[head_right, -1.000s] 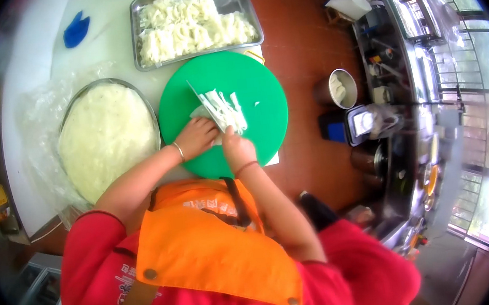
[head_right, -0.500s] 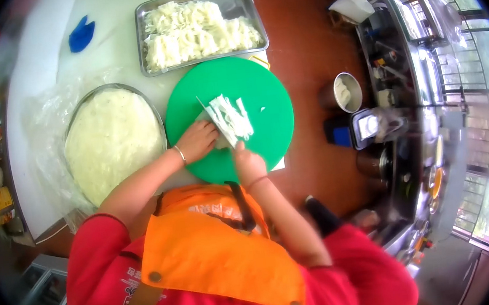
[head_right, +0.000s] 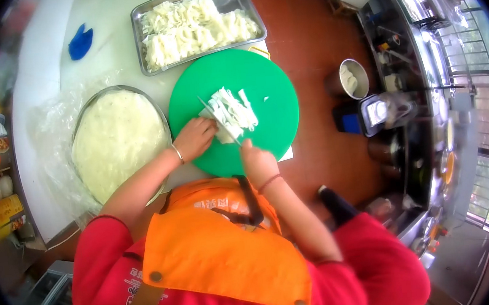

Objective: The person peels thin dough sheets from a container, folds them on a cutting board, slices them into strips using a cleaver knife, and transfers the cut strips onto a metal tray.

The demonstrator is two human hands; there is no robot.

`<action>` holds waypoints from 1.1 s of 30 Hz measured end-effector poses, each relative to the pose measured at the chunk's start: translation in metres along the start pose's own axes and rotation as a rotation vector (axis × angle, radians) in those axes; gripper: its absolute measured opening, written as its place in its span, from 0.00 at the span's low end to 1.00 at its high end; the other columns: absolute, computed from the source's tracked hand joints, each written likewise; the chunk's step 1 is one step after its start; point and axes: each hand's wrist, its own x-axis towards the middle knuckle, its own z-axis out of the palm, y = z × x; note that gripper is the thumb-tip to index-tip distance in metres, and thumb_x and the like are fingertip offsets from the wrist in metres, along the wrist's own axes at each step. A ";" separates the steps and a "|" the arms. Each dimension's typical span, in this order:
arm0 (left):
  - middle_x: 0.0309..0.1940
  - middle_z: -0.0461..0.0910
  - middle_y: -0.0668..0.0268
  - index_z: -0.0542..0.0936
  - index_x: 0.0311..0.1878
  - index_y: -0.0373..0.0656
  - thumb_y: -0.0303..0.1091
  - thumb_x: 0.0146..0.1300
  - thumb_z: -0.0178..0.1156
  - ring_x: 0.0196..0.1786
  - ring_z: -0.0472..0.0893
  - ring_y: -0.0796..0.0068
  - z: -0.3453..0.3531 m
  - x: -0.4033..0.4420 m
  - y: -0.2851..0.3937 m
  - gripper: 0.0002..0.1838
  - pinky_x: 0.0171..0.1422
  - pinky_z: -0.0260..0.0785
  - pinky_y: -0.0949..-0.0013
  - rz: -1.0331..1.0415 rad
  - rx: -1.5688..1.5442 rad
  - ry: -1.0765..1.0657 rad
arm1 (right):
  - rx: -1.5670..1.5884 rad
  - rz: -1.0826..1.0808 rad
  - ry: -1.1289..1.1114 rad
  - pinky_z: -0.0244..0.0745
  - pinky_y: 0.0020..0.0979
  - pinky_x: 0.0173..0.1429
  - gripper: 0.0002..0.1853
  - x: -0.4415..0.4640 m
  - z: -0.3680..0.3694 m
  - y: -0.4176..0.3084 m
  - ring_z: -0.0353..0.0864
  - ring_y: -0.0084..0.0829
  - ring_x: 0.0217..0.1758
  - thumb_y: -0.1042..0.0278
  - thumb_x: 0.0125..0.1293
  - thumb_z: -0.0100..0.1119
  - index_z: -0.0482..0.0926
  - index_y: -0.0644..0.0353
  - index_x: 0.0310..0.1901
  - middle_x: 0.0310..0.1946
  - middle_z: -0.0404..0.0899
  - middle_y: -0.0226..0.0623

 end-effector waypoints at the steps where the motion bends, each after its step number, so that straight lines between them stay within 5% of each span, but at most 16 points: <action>1: 0.45 0.76 0.62 0.77 0.45 0.42 0.28 0.55 0.62 0.50 0.75 0.60 0.000 0.002 -0.003 0.13 0.53 0.69 0.59 -0.003 0.026 -0.036 | -0.021 0.002 -0.007 0.79 0.42 0.25 0.07 0.005 0.011 -0.003 0.83 0.46 0.23 0.67 0.71 0.48 0.67 0.60 0.39 0.22 0.81 0.45; 7: 0.44 0.77 0.62 0.78 0.45 0.43 0.28 0.55 0.62 0.49 0.75 0.59 0.006 0.001 -0.003 0.13 0.52 0.70 0.59 0.004 0.048 -0.130 | -0.031 -0.027 0.106 0.78 0.43 0.23 0.13 0.038 0.040 -0.018 0.82 0.46 0.21 0.59 0.74 0.50 0.66 0.61 0.38 0.18 0.79 0.44; 12: 0.46 0.77 0.60 0.79 0.46 0.41 0.28 0.55 0.62 0.50 0.76 0.57 -0.001 -0.010 0.006 0.14 0.55 0.70 0.59 0.030 -0.032 0.028 | 0.088 0.021 0.082 0.77 0.45 0.25 0.13 0.010 0.019 -0.001 0.82 0.48 0.22 0.59 0.74 0.50 0.66 0.60 0.38 0.18 0.79 0.45; 15: 0.47 0.78 0.59 0.79 0.46 0.41 0.26 0.54 0.62 0.51 0.76 0.56 -0.006 -0.008 0.007 0.14 0.56 0.70 0.58 -0.005 -0.058 0.046 | -0.069 -0.032 -0.005 0.80 0.40 0.27 0.05 -0.003 0.000 -0.002 0.84 0.43 0.24 0.72 0.68 0.50 0.67 0.61 0.41 0.23 0.81 0.44; 22: 0.47 0.78 0.59 0.79 0.47 0.40 0.25 0.53 0.62 0.51 0.77 0.57 0.003 -0.010 -0.005 0.15 0.56 0.71 0.58 -0.027 -0.011 -0.014 | -0.060 -0.031 -0.012 0.80 0.41 0.27 0.06 0.025 0.034 -0.021 0.85 0.44 0.25 0.70 0.69 0.45 0.68 0.62 0.44 0.23 0.82 0.44; 28: 0.46 0.79 0.61 0.79 0.47 0.39 0.25 0.54 0.62 0.49 0.77 0.58 0.007 -0.012 0.001 0.15 0.56 0.71 0.58 -0.084 -0.023 0.026 | 0.375 -0.060 0.248 0.78 0.45 0.29 0.11 0.025 0.026 0.008 0.83 0.51 0.25 0.64 0.70 0.55 0.71 0.64 0.36 0.24 0.82 0.48; 31: 0.51 0.77 0.58 0.78 0.52 0.39 0.26 0.56 0.63 0.53 0.76 0.55 0.014 -0.019 0.013 0.18 0.60 0.69 0.57 -0.168 -0.094 0.088 | 0.521 0.124 0.247 0.76 0.46 0.29 0.14 0.015 0.018 0.039 0.82 0.53 0.25 0.61 0.69 0.59 0.74 0.66 0.36 0.24 0.82 0.51; 33: 0.61 0.70 0.52 0.72 0.61 0.37 0.30 0.59 0.63 0.62 0.71 0.51 0.014 -0.022 0.034 0.25 0.67 0.65 0.55 -0.379 -0.085 0.181 | 0.669 0.219 0.201 0.75 0.43 0.26 0.16 0.011 0.015 0.069 0.81 0.45 0.20 0.59 0.70 0.59 0.77 0.68 0.40 0.21 0.81 0.49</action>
